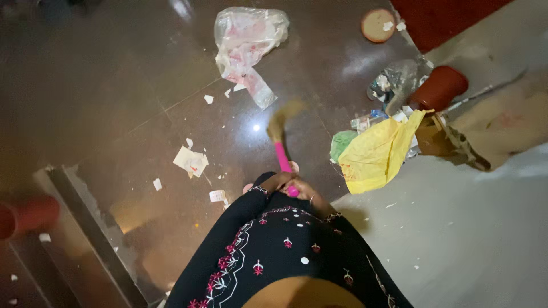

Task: The person sweeps debris from the floor across a doorway and toward the stairs using a broom.

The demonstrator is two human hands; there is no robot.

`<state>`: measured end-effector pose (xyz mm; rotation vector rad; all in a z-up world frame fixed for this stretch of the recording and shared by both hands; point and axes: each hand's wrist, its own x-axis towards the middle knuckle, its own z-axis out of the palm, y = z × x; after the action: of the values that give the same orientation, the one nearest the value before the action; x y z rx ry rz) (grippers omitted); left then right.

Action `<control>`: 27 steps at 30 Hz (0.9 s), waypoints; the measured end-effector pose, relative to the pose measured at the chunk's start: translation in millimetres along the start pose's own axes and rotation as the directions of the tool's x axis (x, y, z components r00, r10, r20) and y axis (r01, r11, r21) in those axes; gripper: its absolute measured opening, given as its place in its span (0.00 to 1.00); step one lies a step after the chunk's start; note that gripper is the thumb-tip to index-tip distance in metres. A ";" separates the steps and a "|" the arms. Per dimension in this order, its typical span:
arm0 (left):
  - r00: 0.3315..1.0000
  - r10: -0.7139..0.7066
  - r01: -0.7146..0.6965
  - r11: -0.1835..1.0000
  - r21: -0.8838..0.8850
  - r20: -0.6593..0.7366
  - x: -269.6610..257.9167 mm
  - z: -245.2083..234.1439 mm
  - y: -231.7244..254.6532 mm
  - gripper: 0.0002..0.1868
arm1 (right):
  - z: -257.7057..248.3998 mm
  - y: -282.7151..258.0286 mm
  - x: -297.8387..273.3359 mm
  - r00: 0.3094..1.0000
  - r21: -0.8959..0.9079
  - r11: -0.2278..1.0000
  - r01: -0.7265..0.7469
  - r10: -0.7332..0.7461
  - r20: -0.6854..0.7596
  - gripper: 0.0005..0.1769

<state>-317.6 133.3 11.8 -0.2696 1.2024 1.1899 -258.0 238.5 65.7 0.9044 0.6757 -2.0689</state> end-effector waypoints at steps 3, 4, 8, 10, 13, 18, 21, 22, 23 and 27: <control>0.979 0.147 -0.158 0.984 -0.077 -0.140 -11.1 17.1 20.4 0.19 | -6.8 -21.3 -3.0 0.995 -0.360 0.929 0.084 -0.101 -0.028 0.17; 0.958 0.207 -0.225 0.972 -0.073 -0.198 -15.7 24.1 24.1 0.18 | -5.9 -25.9 -3.5 0.984 -0.411 0.899 0.150 -0.177 -0.028 0.22; 0.803 0.407 -0.459 0.888 -0.017 -0.435 -19.6 36.9 38.1 0.17 | -0.7 -41.2 -4.8 0.932 -0.521 0.805 0.285 -0.360 -0.047 0.37; 0.764 0.497 -0.509 0.856 0.089 -0.412 -16.9 41.0 46.0 0.17 | -3.1 -45.5 -8.5 0.910 -0.509 0.807 0.300 -0.401 -0.100 0.35; 0.792 0.517 -0.456 0.855 0.247 -0.326 -11.8 45.4 57.5 0.20 | -9.3 -41.1 -15.1 0.857 -0.418 0.826 0.377 -0.482 -0.180 0.36; 0.839 0.541 -0.500 0.728 0.469 0.056 19.0 56.8 78.2 0.17 | -22.3 -31.1 -23.6 0.789 -0.186 0.847 0.498 -0.531 -0.309 0.22; 0.936 0.334 -0.324 0.689 0.649 0.113 47.5 71.4 85.2 0.13 | -36.0 -24.9 -24.5 0.714 -0.020 0.836 0.549 -0.481 -0.509 0.29; 0.949 0.287 -0.306 0.732 0.609 0.132 53.8 74.3 81.8 0.14 | -47.4 -26.0 -20.8 0.755 0.085 0.830 0.552 -0.454 -0.474 0.23; 0.959 0.240 -0.284 0.772 0.569 0.153 60.9 77.1 78.9 0.15 | -59.9 -23.2 -13.7 0.792 0.188 0.816 0.547 -0.431 -0.433 0.17; 0.985 0.127 -0.169 0.673 0.720 0.112 83.3 67.4 65.3 0.15 | -103.6 -2.5 26.8 0.918 0.565 0.725 0.393 -0.272 -0.290 0.12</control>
<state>-341.8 255.5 -2.8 0.4774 1.5769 0.7508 -233.7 300.9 -17.8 1.4462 0.2458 -2.6242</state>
